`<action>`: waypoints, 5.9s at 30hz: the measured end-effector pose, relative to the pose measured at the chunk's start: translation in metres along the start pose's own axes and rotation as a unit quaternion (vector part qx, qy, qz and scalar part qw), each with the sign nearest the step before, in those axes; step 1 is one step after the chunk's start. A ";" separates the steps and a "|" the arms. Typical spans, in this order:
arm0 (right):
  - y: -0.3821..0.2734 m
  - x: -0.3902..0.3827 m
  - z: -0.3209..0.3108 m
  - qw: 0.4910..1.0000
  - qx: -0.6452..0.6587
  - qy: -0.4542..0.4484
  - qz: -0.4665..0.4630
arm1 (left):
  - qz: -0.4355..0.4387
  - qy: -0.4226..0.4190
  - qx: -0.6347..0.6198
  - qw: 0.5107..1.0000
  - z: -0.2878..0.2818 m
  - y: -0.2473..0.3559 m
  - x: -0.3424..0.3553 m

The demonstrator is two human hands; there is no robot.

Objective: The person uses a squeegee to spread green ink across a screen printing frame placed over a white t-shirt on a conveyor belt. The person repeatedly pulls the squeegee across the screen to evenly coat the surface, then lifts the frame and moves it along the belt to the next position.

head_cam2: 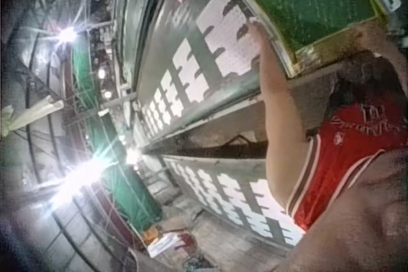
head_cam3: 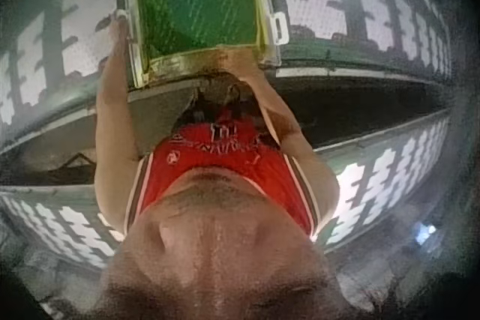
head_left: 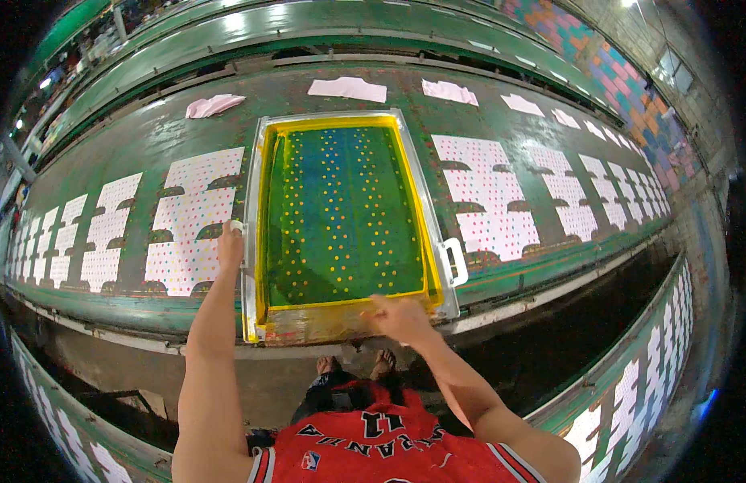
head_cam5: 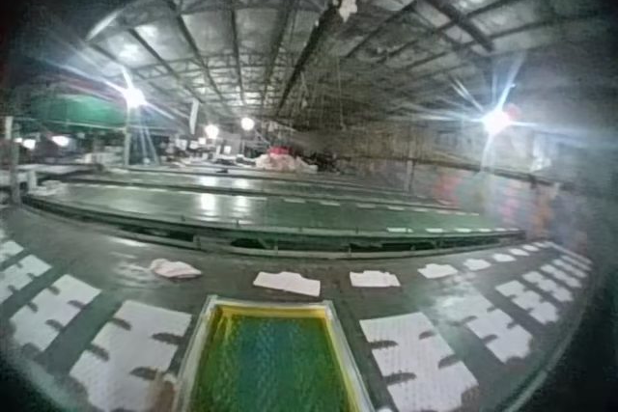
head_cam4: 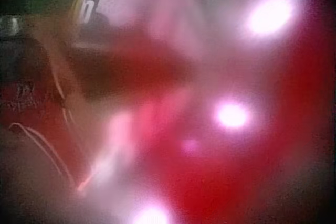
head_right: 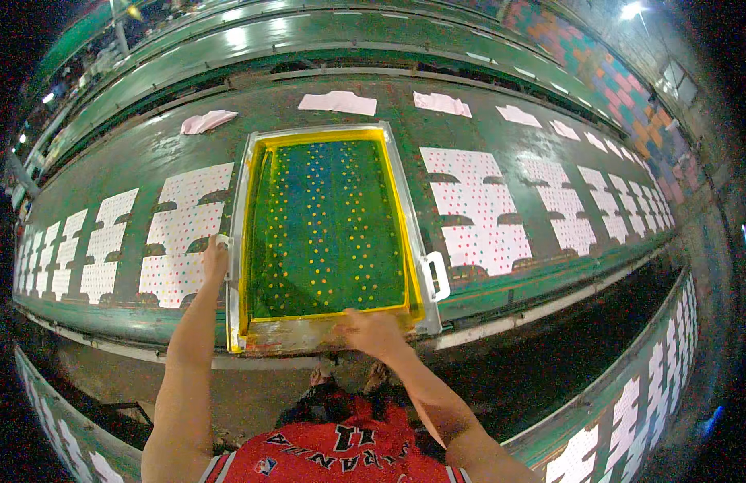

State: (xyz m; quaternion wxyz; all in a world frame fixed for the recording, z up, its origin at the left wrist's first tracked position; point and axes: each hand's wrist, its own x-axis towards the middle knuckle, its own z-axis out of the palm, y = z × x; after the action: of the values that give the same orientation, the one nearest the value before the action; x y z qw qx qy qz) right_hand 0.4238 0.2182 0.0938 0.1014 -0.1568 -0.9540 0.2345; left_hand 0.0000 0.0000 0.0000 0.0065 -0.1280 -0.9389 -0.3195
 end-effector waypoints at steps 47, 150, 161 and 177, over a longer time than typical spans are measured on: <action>0.396 -0.005 -0.220 0.910 0.174 0.214 0.309 | -0.054 -0.035 -0.273 0.960 0.074 0.226 -0.039; 0.477 -0.002 -0.264 0.957 -0.194 -0.114 -0.182 | -0.005 -0.092 -0.125 0.988 0.270 0.418 -0.199; 0.533 0.244 -0.253 0.961 -0.232 -0.064 -0.138 | -0.101 -0.103 -0.118 0.982 0.269 0.430 -0.201; 0.582 0.454 -0.247 0.960 -0.238 0.004 -0.151 | -0.135 -0.077 -0.066 0.986 0.268 0.444 -0.201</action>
State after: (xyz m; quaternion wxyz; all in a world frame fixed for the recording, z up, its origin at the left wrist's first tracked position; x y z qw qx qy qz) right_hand 0.2138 0.9676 0.0846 0.0996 -0.0319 -0.9944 -0.0177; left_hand 0.3216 0.4520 0.0336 -0.1177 -0.0246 -0.9220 -0.3681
